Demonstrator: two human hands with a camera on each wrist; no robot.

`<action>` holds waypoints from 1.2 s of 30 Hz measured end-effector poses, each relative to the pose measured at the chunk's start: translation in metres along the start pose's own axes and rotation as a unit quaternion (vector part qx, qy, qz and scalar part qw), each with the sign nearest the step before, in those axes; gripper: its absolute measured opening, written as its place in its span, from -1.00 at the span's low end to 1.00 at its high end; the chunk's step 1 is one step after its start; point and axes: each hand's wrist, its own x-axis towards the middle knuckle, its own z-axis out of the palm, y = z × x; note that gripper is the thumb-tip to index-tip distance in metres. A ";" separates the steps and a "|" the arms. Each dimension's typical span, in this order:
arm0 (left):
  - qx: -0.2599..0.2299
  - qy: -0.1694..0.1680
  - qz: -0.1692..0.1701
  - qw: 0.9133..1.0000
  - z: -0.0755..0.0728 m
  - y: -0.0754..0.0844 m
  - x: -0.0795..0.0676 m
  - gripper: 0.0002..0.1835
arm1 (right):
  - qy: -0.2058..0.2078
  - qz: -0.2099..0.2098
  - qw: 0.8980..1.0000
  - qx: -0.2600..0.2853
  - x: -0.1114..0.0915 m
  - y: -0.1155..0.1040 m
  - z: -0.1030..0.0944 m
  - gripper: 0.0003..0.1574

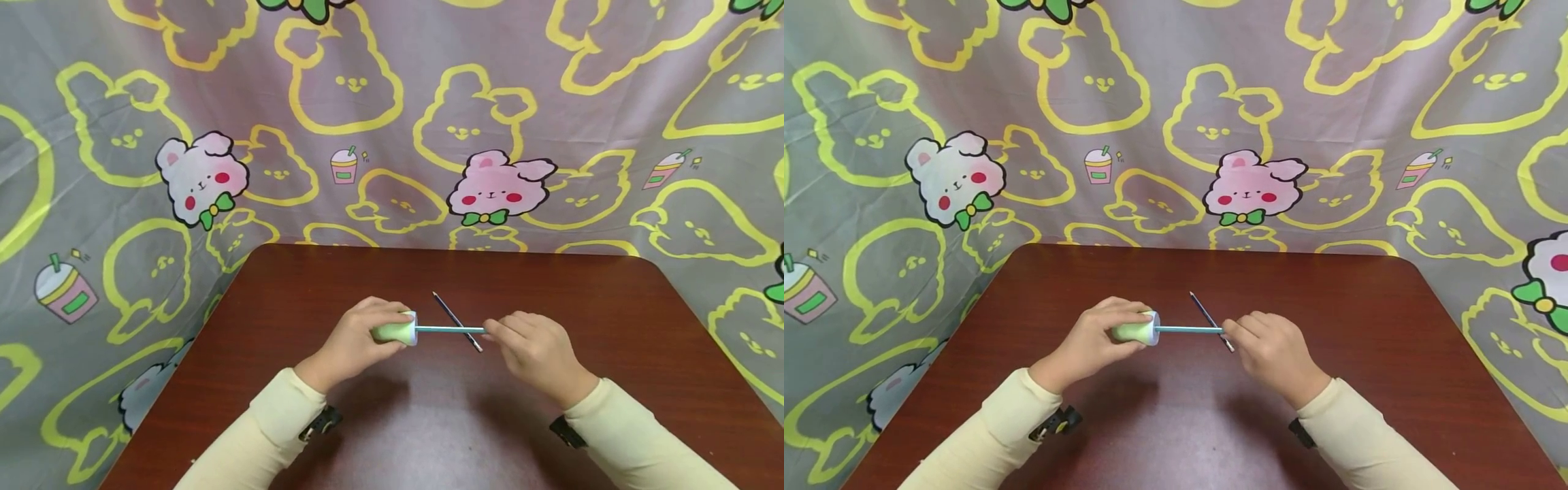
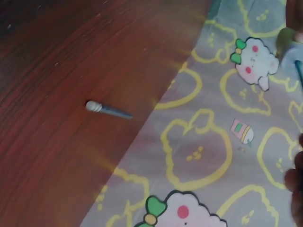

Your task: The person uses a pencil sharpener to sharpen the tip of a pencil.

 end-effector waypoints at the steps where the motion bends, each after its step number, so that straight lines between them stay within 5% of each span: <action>1: 0.005 0.000 0.007 1.000 0.000 0.000 0.000 -0.62 | -0.024 0.015 1.000 0.011 0.000 -0.001 -0.002 -0.60; 3: 0.023 0.001 0.032 0.999 0.000 -0.001 -0.001 -0.62 | -0.101 0.076 0.990 0.062 0.001 -0.002 -0.006 -0.69; 4: 0.034 0.004 0.050 0.998 0.001 -0.001 -0.001 -0.63 | -0.158 0.126 0.973 0.111 0.003 -0.002 -0.009 -0.73; 5: 0.044 0.008 0.067 0.997 0.001 -0.002 -0.001 -0.63 | -0.216 0.185 0.944 0.169 0.005 -0.001 -0.012 -0.77; 8: 0.071 0.021 0.110 0.991 0.005 -0.003 -0.001 -0.64 | -0.333 0.357 0.821 0.296 0.013 0.002 -0.021 -0.87; 9: 0.077 0.024 0.117 0.990 0.006 -0.004 0.000 -0.65 | -0.354 0.398 0.787 0.312 0.016 0.003 -0.022 -0.85; 10: 0.077 0.026 0.119 0.990 0.006 -0.004 0.000 -0.64 | -0.367 0.421 0.765 0.321 0.017 0.004 -0.023 -0.85; 11: 0.075 0.027 0.114 0.990 0.006 -0.005 -0.001 -0.64 | -0.368 0.426 0.762 0.320 0.018 0.005 -0.022 -0.85; 13: 0.071 0.026 0.099 0.992 0.006 -0.005 -0.001 -0.64 | -0.354 0.408 0.788 0.293 0.017 0.004 -0.022 -0.88; 14: 0.067 0.024 0.087 0.994 0.005 -0.005 -0.001 -0.63 | -0.337 0.394 0.809 0.277 0.016 0.003 -0.021 -0.89; 16: 0.054 0.020 0.060 0.997 0.003 -0.004 -0.001 -0.63 | -0.285 0.336 0.868 0.231 0.012 0.002 -0.020 -0.80; 19: 0.018 0.014 0.009 1.000 0.000 -0.003 0.000 -0.63 | -0.181 0.203 0.951 0.147 0.006 0.002 -0.016 -0.79; 20: 0.003 0.012 -0.007 1.000 -0.001 -0.003 0.000 -0.63 | -0.143 0.159 0.970 0.115 0.005 0.002 -0.013 -0.79; 22: -0.026 0.009 -0.039 0.999 -0.002 -0.003 0.000 -0.62 | -0.082 0.086 0.990 0.072 0.003 0.002 -0.009 -0.69; 27: -0.059 0.001 -0.071 0.996 -0.002 -0.001 0.000 -0.61 | -0.011 0.018 0.999 0.026 0.002 0.000 0.000 -0.61; 30: -0.033 -0.002 -0.044 0.999 -0.002 -0.001 0.000 -0.61 | -0.040 0.031 0.999 0.020 0.003 -0.003 -0.003 -0.63; 32: -0.001 -0.003 -0.005 1.000 -0.002 -0.001 0.000 -0.62 | -0.096 0.068 0.992 0.047 0.005 -0.004 -0.007 -0.77; 34: 0.035 -0.001 0.041 0.999 -0.002 -0.002 0.000 -0.63 | -0.196 0.153 0.960 0.131 0.010 -0.003 -0.013 -0.87; 36: 0.062 0.003 0.084 0.994 -0.001 -0.002 0.001 -0.64 | -0.287 0.263 0.888 0.245 0.015 0.000 -0.017 -0.93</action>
